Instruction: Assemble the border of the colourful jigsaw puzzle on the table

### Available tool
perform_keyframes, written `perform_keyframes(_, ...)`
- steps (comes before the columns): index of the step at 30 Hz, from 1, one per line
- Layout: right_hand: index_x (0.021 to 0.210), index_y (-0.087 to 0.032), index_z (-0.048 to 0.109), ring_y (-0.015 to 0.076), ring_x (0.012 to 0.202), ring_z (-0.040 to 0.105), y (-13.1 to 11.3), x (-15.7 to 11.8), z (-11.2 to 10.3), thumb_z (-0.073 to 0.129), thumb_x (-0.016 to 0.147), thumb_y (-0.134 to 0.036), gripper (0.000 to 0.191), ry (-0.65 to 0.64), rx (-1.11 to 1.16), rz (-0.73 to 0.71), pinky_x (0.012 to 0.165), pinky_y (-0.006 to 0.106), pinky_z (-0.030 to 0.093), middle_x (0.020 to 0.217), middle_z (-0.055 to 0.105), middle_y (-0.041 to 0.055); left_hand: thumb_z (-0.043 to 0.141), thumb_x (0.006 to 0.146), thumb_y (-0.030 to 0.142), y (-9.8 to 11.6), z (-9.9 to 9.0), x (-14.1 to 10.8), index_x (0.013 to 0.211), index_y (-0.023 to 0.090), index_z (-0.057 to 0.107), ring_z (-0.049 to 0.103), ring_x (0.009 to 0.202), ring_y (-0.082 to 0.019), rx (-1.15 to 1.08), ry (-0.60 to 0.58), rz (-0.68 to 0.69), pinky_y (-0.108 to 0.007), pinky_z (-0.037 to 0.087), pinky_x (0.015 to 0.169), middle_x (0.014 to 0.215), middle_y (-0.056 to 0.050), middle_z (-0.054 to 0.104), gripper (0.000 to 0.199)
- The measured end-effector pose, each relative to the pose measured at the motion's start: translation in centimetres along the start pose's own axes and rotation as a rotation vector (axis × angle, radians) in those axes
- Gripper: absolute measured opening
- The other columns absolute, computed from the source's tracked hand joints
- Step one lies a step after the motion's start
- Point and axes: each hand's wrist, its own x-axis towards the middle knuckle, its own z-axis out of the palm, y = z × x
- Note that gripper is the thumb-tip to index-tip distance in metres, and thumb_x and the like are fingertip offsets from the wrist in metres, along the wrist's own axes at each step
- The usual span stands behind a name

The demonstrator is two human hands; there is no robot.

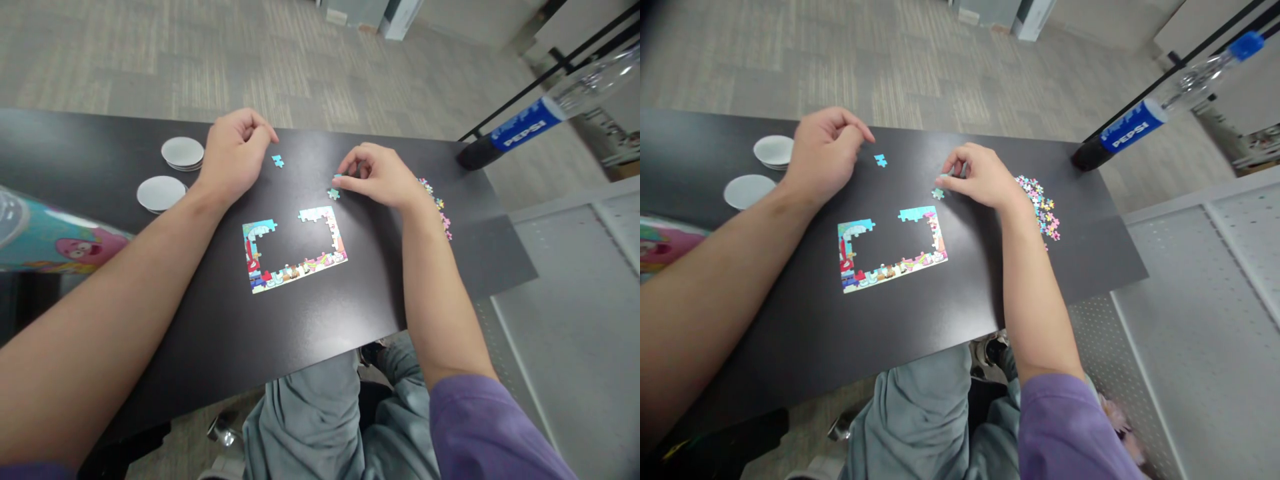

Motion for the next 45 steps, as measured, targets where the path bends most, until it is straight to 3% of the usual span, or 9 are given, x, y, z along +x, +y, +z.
perform_keyframes(5,0.099,-0.03,0.076,0.0162,0.078,0.052,-0.8,-0.2,-0.2,0.085,0.084,-0.06,0.035,-0.152,0.121,-0.009,0.071,0.036,0.042,0.1,0.072,-0.001,0.054,0.076,0.02,0.3,0.1,0.0,0.069,0.026,0.068,0.022,0.048,-0.013,-0.005,0.01,0.02,-0.04,0.011,0.058,0.048,0.004,0.033,0.017)
perform_keyframes(11,0.09,-0.029,0.071,0.0176,0.072,0.048,-2.0,-0.3,-0.5,0.087,0.084,-0.051,0.028,-0.192,0.155,0.091,0.067,0.037,0.037,0.081,0.063,-0.0007,0.053,0.08,0.014,2.3,-1.0,-0.3,0.075,0.021,0.07,0.028,0.047,-0.012,0.013,-0.128,-0.03,-0.039,0.014,0.052,0.05,0.005,0.039,0.019)
perform_keyframes(14,0.089,-0.028,0.069,0.0161,0.068,0.046,-2.5,-0.2,-0.2,0.084,0.089,-0.043,0.021,-0.194,0.19,0.088,0.066,0.036,0.036,0.075,0.059,-0.0019,0.051,0.08,0.009,2.6,-1.1,-0.3,0.073,0.02,0.069,0.026,0.045,-0.011,0.003,-0.108,-0.028,-0.039,0.013,0.05,0.048,0.007,0.038,0.021)
perform_keyframes(18,0.094,-0.028,0.072,0.0166,0.076,0.054,-3.8,0.3,1.3,0.083,0.091,-0.041,0.018,-0.167,0.384,0.007,0.07,0.035,0.04,0.087,0.068,-0.001,0.051,0.079,0.006,2.3,-0.8,-0.2,0.072,0.018,0.069,0.028,0.044,-0.009,-0.009,-0.088,-0.01,-0.038,0.013,0.048,0.047,0.007,0.039,0.023)
perform_keyframes(22,0.097,-0.029,0.076,0.0167,0.077,0.057,-5.5,0.7,3.0,0.085,0.09,-0.041,0.017,-0.229,0.518,-0.067,0.07,0.034,0.041,0.088,0.072,-0.0026,0.05,0.078,0.005,2.0,-0.7,-0.2,0.072,0.017,0.07,0.026,0.044,-0.009,-0.009,-0.077,0.014,-0.038,0.013,0.048,0.046,0.008,0.038,0.024)
perform_keyframes(29,0.104,-0.026,0.074,0.0132,0.065,0.048,-6.5,0.9,5.0,0.086,0.09,-0.041,0.024,-0.243,0.556,-0.179,0.062,0.034,0.034,0.085,0.075,-0.0042,0.05,0.077,0.003,1.9,-0.5,0.1,0.069,0.016,0.07,0.028,0.045,-0.008,-0.008,-0.066,0.03,-0.038,0.014,0.048,0.047,0.007,0.039,0.025)
perform_keyframes(36,0.098,-0.025,0.076,0.0125,0.066,0.05,-6.9,0.9,5.7,0.077,0.098,-0.041,0.016,-0.242,0.494,-0.217,0.062,0.034,0.034,0.086,0.074,-0.003,0.048,0.076,-0.002,1.7,-0.3,0.2,0.07,0.017,0.069,0.026,0.042,-0.009,-0.03,-0.059,0.041,-0.038,0.012,0.047,0.044,0.009,0.038,0.029)
perform_keyframes(40,0.096,-0.025,0.076,0.0128,0.067,0.049,-6.6,0.9,4.8,0.079,0.096,-0.042,0.017,-0.166,0.428,-0.195,0.064,0.033,0.036,0.084,0.07,-0.0029,0.049,0.077,-0.002,1.7,-0.3,0.2,0.069,0.017,0.069,0.029,0.041,-0.008,-0.017,-0.05,0.051,-0.038,0.013,0.046,0.044,0.009,0.04,0.029)
perform_keyframes(45,0.096,-0.022,0.075,0.0122,0.065,0.043,-4.3,1.0,2.6,0.076,0.097,-0.033,0.012,0.132,0.235,-0.016,0.065,0.032,0.037,0.082,0.067,-0.0007,0.05,0.077,-0.003,1.9,-0.4,0.1,0.069,0.017,0.068,0.029,0.041,-0.008,-0.008,-0.054,0.037,-0.037,0.012,0.045,0.044,0.009,0.038,0.028)
